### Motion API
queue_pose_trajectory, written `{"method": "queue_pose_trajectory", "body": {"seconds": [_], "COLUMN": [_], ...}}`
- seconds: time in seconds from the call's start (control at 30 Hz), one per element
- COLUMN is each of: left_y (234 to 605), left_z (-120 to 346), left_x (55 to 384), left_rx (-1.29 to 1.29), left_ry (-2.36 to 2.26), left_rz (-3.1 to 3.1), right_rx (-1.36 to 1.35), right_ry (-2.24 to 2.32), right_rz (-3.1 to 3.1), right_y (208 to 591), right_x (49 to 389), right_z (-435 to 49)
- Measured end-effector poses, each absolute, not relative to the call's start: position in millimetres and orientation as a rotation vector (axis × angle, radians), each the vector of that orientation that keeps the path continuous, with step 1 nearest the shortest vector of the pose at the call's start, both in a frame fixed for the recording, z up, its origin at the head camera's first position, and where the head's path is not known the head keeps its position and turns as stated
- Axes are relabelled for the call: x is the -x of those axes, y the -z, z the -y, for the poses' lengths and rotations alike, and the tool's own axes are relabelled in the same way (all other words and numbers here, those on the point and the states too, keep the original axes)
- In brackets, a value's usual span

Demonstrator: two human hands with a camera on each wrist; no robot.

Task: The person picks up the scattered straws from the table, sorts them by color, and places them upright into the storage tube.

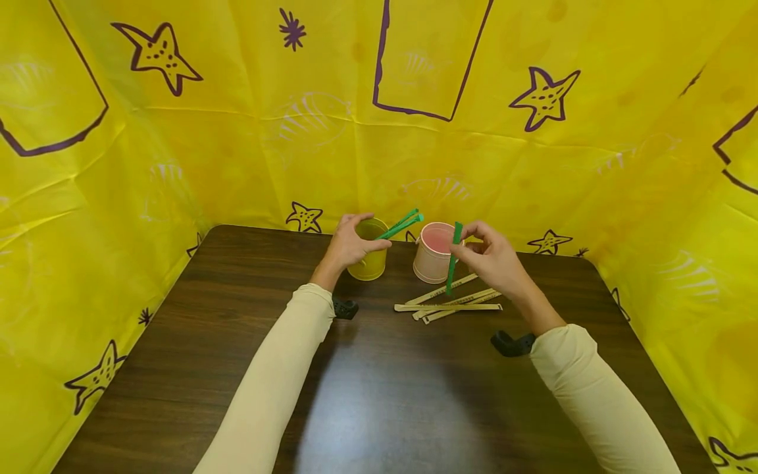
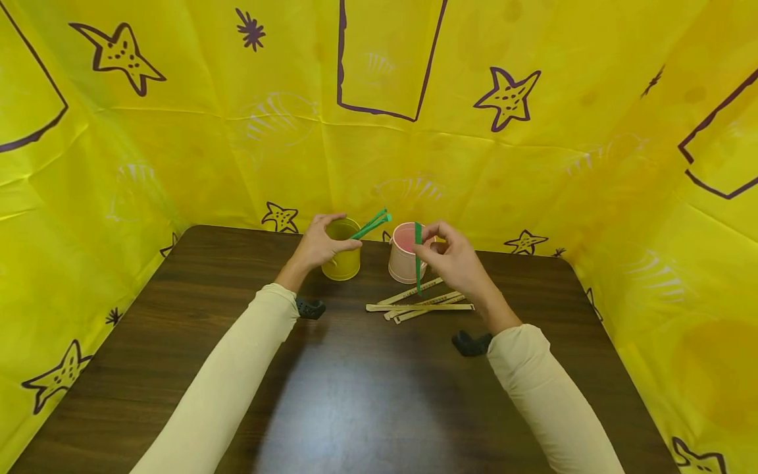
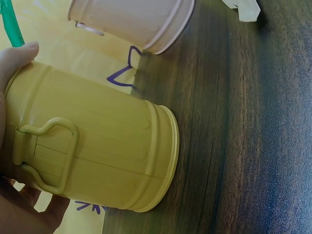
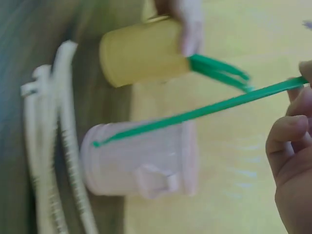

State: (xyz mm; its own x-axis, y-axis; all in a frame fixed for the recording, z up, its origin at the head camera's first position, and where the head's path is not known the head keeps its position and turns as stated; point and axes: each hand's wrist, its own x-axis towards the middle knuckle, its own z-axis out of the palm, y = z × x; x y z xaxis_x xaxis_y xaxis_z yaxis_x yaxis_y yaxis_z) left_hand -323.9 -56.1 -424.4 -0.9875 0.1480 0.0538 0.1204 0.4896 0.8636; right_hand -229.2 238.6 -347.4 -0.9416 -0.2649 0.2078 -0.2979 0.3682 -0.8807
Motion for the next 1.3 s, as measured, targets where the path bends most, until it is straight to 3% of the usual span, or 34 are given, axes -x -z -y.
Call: {"method": "queue_pose_trajectory", "body": {"seconds": [0.23,0.53,0.9,1.3], "left_y": [423.5,425.2,421.6,423.6], "left_z": [55.8,58.4,57.1,56.4], "left_x": [323.5,322.9,322.8,324.1], "left_rx": [-0.25,-0.25,-0.255,-0.255], "left_ry": [-1.549,-1.548,-1.558,-1.556], "left_rz": [-2.681,-2.69,-2.672,-2.685], "right_rx": [-0.561,-0.583,-0.396,-0.307], "right_ry": [-2.09,-2.236,-2.207,-1.996], "right_rz": [2.043,1.713,1.986,2.477], "right_y": [311.0,293.4,306.3,333.7], "right_x": [239.4,269.5,302.3,312.2], "right_z": [-232.5,-211.2,-176.9,-146.3]}}
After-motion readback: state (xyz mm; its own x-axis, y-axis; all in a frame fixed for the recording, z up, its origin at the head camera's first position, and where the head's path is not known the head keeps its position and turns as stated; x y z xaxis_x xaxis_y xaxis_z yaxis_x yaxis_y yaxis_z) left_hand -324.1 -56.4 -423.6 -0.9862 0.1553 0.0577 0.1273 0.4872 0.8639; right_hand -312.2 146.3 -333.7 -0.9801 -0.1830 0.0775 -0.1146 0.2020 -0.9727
